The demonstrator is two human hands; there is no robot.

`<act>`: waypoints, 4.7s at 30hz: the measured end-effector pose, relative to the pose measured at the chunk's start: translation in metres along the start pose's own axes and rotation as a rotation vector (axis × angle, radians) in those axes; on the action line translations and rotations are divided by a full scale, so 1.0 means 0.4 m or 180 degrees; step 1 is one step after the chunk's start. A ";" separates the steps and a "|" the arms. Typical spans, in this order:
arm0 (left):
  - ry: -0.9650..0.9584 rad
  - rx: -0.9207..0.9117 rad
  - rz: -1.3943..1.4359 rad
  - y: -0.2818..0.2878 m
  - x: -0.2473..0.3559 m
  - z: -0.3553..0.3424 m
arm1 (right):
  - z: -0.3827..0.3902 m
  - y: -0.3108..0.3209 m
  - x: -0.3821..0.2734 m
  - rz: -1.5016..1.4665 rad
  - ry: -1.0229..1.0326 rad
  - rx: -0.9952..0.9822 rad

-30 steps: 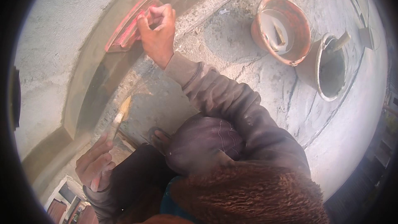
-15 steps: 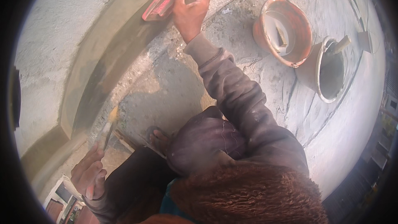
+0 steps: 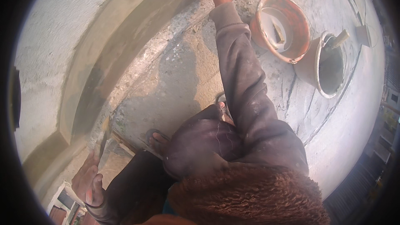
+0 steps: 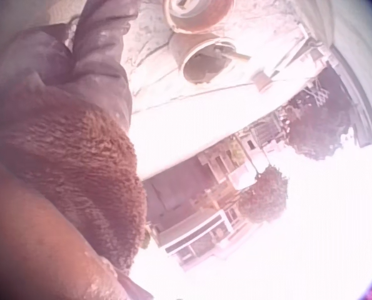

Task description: The person applies plaster to a curved wall section using a trowel and brush. They repeatedly smooth the surface and occasionally dip the brush into a bucket of water.

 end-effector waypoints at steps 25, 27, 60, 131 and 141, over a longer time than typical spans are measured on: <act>-0.1459 -0.0923 -0.0106 -0.083 0.047 -0.124 | 0.033 0.068 -0.404 0.3268 0.1960 -0.2071; -0.1477 -0.0908 -0.0098 -0.073 0.040 -0.117 | 0.041 0.030 -0.422 0.2843 0.2072 -0.2278; -0.1072 -0.0089 -0.0142 -0.020 0.052 -0.057 | 0.486 -0.188 -0.575 0.1228 0.2265 -0.3963; -0.0606 -0.0572 0.1571 -0.695 0.226 -0.879 | -0.107 0.829 -0.295 -0.0930 -0.2002 -0.0334; -0.0237 -0.0560 0.0376 -1.036 0.196 -1.103 | -0.055 0.860 -0.125 -0.1759 -0.2949 -0.0351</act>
Point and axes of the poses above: each hand's wrist, its own z-axis away from the middle knuckle, its own y-axis out of the back of the hand, x = y × z, the point moved 3 cm from there along -z, towards the middle knuckle, and after that the axes turned 10 degrees about z, right-handed, at the moved point
